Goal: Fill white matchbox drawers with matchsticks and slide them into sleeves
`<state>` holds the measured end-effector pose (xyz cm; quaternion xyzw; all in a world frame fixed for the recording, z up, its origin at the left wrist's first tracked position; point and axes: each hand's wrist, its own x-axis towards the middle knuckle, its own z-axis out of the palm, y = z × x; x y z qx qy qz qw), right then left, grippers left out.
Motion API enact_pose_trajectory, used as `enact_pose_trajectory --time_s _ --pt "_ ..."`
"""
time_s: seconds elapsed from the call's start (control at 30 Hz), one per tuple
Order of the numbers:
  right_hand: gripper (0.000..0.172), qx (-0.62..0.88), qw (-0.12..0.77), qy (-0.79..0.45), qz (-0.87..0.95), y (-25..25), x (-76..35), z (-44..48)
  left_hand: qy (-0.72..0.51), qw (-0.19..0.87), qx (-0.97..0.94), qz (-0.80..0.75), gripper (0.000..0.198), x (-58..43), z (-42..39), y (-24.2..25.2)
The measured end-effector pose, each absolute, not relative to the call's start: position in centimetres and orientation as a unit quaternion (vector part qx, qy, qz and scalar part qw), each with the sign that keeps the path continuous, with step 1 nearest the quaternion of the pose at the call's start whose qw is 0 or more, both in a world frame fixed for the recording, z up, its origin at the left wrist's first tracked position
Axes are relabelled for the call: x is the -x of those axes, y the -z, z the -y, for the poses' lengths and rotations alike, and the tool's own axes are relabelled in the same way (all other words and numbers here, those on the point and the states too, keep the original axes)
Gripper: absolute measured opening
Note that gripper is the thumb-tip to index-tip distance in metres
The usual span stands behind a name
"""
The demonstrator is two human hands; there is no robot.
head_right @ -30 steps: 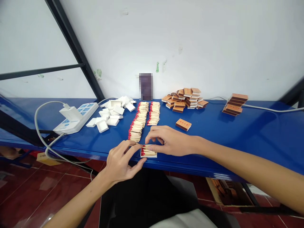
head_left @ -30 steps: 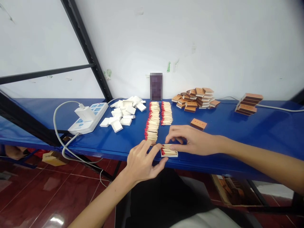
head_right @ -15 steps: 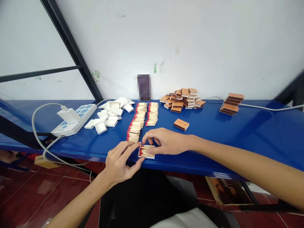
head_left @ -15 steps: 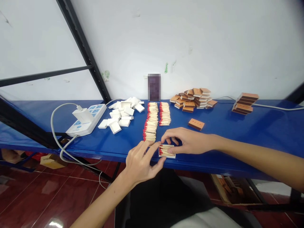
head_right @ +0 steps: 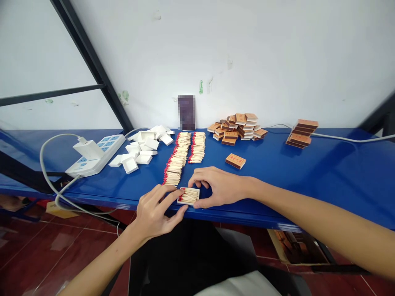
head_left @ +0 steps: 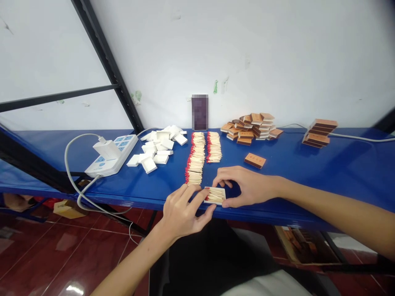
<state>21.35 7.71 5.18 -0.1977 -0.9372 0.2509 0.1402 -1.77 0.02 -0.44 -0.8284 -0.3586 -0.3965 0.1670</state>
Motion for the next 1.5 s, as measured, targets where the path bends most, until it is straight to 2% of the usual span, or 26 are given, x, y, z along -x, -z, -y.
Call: enact_pose_trajectory --time_s 0.13,0.3,0.43,0.53,0.73,0.97,1.27,1.5 --pt "0.042 0.191 0.162 -0.257 0.933 -5.1 -21.5 -7.7 0.391 0.135 0.828 0.378 0.032 1.8 0.1 0.3" --pt "0.025 0.235 0.193 -0.215 0.928 -4.9 -21.9 -8.2 0.364 0.085 0.843 0.387 0.032 1.7 0.1 -0.1" --pt "0.019 0.248 0.187 -0.166 0.936 -4.6 -21.8 -8.5 0.361 0.073 0.843 0.392 0.028 1.8 0.1 -0.2" --pt "0.021 0.286 0.180 -0.135 0.931 -4.4 -21.6 -8.5 0.360 0.071 0.841 0.397 0.028 1.9 0.2 -0.2" --pt "0.037 0.414 0.170 -0.049 0.893 -4.0 -21.2 -8.7 0.360 0.081 0.839 0.400 0.029 1.8 0.2 -0.2" --pt "0.036 0.449 0.142 -0.016 0.882 -3.9 -20.5 -9.5 0.364 0.076 0.839 0.397 0.028 1.7 0.1 -0.2" --pt "0.036 0.447 0.155 -0.041 0.880 -3.6 -20.5 -9.6 0.365 0.067 0.839 0.399 0.028 1.6 0.3 -0.4" --pt "0.026 0.494 0.201 -0.105 0.839 -3.4 -20.3 -10.3 0.379 0.098 0.839 0.377 0.028 1.7 0.0 0.2"
